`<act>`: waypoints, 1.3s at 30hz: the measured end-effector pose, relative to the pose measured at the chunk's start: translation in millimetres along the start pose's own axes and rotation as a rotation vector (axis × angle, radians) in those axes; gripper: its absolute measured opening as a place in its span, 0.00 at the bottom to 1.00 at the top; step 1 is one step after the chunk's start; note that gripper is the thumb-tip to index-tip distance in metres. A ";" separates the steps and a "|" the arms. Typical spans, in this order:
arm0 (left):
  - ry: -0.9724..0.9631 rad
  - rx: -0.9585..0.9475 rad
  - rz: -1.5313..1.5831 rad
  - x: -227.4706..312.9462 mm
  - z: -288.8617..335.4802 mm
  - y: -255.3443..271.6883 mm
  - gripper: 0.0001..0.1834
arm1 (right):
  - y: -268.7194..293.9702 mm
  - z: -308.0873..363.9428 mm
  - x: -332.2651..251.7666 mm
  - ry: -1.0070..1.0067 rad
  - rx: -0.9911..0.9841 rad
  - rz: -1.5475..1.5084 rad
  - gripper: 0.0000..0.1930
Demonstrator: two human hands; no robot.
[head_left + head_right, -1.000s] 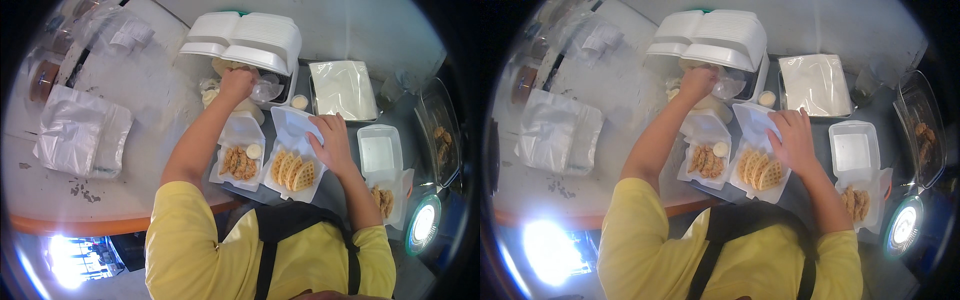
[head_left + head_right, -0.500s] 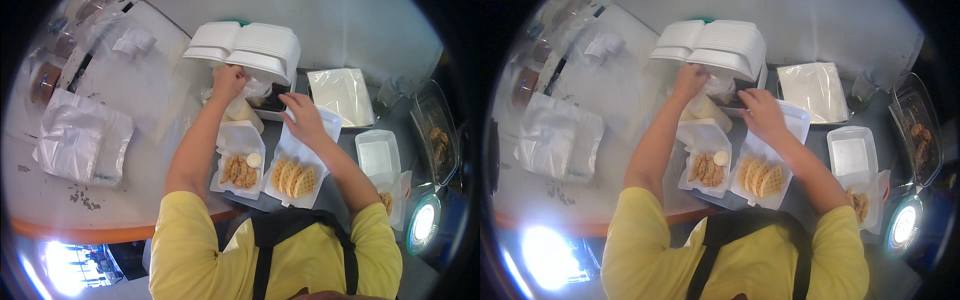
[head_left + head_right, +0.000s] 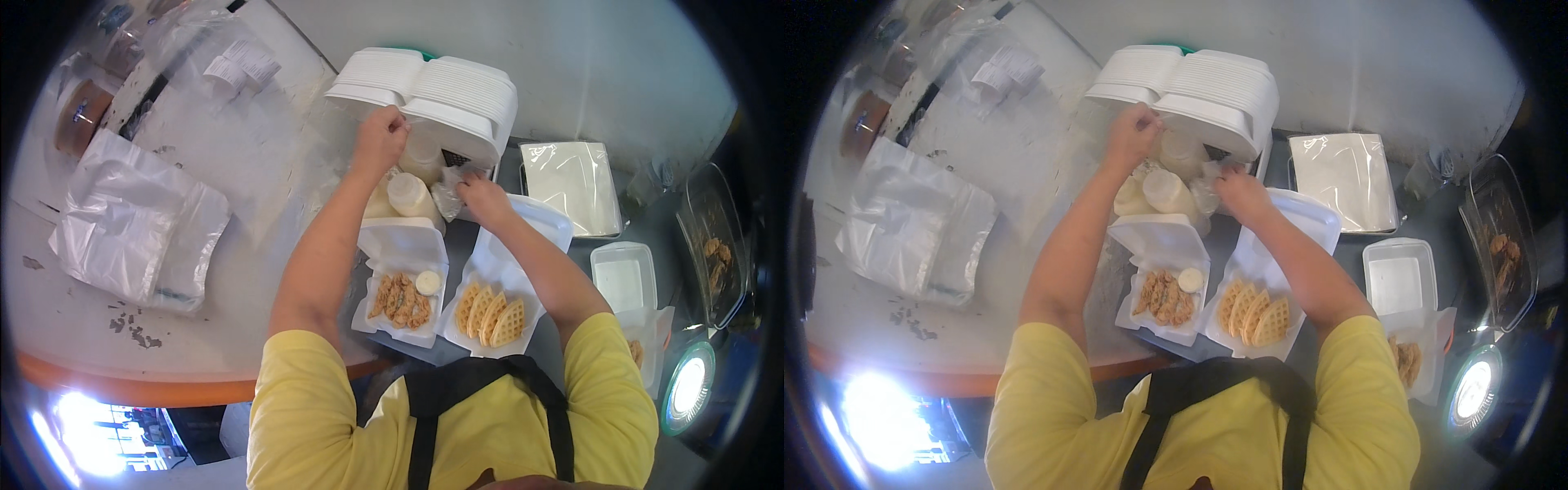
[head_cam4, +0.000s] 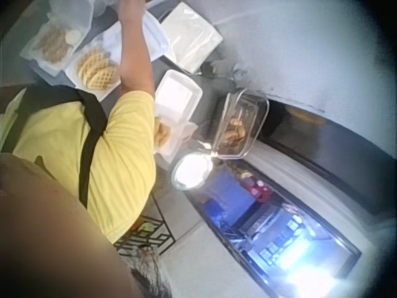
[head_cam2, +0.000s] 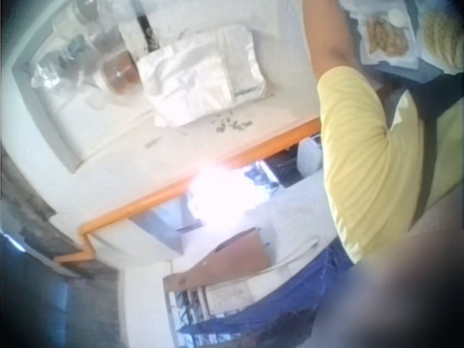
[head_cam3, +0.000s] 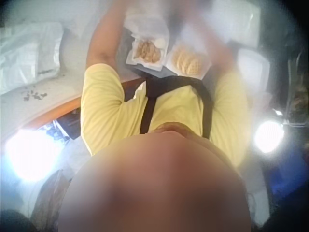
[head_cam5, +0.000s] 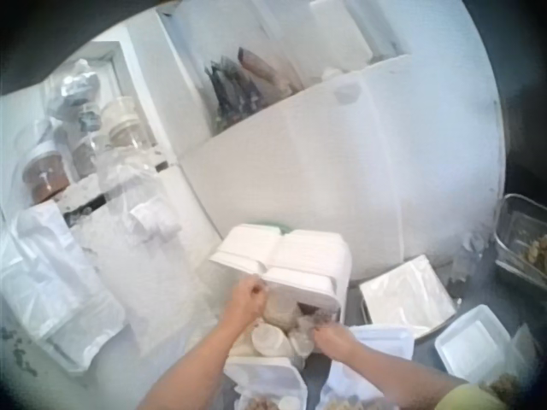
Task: The person assembles multiple takeout meals by placing fried chicken and waffles into styrofoam containers, adding sauce cups, and applying seasoning. They also retrieve french fries from a deep fryer and place them into a container. The person uses tongs to handle the food and squeeze bottles to dispense sauce.
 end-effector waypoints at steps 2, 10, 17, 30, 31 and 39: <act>0.022 -0.042 0.062 5.1 1.6 14.6 0.10 | -10.7 -5.3 10.7 -0.103 -0.104 0.077 0.15; 0.136 -0.204 0.662 4.9 40.8 47.9 0.07 | -2.8 -28.0 11.3 -0.189 -0.194 -0.037 0.25; 0.258 -0.238 0.890 24.1 62.4 62.2 0.07 | 98.7 13.3 -47.7 -0.115 0.310 -0.518 0.40; 0.296 -0.374 -0.220 11.9 89.4 -0.5 0.41 | 84.6 165.6 -38.1 -0.606 0.509 -1.097 0.46; 0.298 -0.394 -0.265 14.5 92.6 -7.7 0.44 | 84.9 195.0 -39.9 -0.745 0.509 -1.219 0.46; 0.310 -0.154 -0.114 16.5 96.3 -26.9 0.39 | 49.7 373.2 -64.0 -1.033 0.248 -0.567 0.37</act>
Point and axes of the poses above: each hand's wrist, its own z-axis away from the middle knuckle, its own y-axis out of the back of the hand, x = y × z, the point moved 3 cm from there along -z, towards the middle knuckle, and after that the axes turned 4 degrees about -x, right-handed, at the moved point
